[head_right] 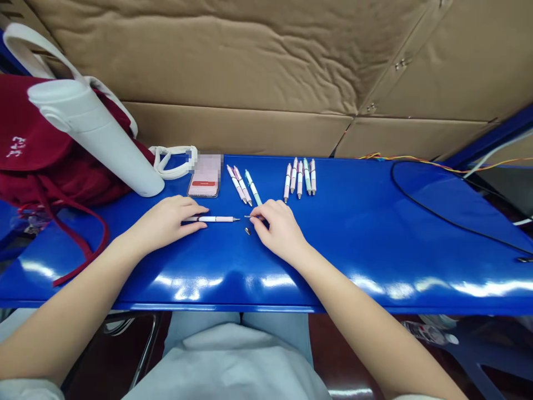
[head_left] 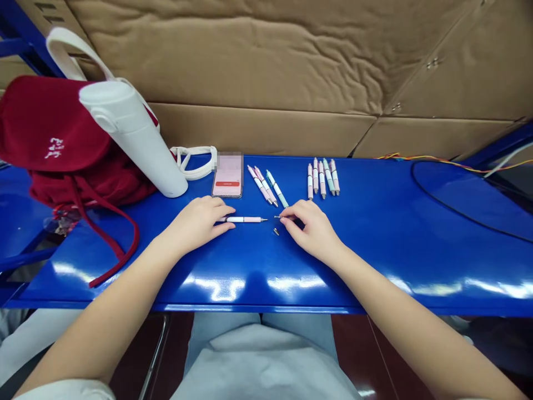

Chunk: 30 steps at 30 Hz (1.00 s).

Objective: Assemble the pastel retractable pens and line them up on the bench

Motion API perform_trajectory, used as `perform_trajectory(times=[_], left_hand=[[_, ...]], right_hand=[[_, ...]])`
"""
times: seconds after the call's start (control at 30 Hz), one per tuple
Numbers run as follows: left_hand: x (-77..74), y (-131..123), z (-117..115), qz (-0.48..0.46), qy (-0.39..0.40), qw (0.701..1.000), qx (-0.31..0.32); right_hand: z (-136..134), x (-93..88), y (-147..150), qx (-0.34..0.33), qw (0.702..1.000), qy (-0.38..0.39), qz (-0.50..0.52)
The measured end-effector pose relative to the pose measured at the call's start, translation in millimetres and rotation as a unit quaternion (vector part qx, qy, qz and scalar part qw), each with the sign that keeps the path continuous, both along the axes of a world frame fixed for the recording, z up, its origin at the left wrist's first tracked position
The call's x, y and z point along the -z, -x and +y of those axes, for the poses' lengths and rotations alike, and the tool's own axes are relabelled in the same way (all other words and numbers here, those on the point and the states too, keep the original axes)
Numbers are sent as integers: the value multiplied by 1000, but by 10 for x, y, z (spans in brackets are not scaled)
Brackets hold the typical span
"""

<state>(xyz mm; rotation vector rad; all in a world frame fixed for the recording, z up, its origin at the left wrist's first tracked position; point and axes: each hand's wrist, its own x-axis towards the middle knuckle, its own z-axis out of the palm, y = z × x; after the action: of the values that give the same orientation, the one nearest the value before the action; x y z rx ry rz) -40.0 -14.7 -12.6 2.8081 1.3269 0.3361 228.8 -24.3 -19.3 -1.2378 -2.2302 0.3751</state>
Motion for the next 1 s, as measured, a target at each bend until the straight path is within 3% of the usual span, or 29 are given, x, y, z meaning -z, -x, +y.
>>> perform_trajectory(times=[0.37,1.0], left_hand=[[-6,-8,-54,-24,-6,1000,13],[-10,-24,-62,-46,15,999,12]], right_hand=[[32,29,-9,30,999,26,-18],[17,4,-19,19,999,27,-6]])
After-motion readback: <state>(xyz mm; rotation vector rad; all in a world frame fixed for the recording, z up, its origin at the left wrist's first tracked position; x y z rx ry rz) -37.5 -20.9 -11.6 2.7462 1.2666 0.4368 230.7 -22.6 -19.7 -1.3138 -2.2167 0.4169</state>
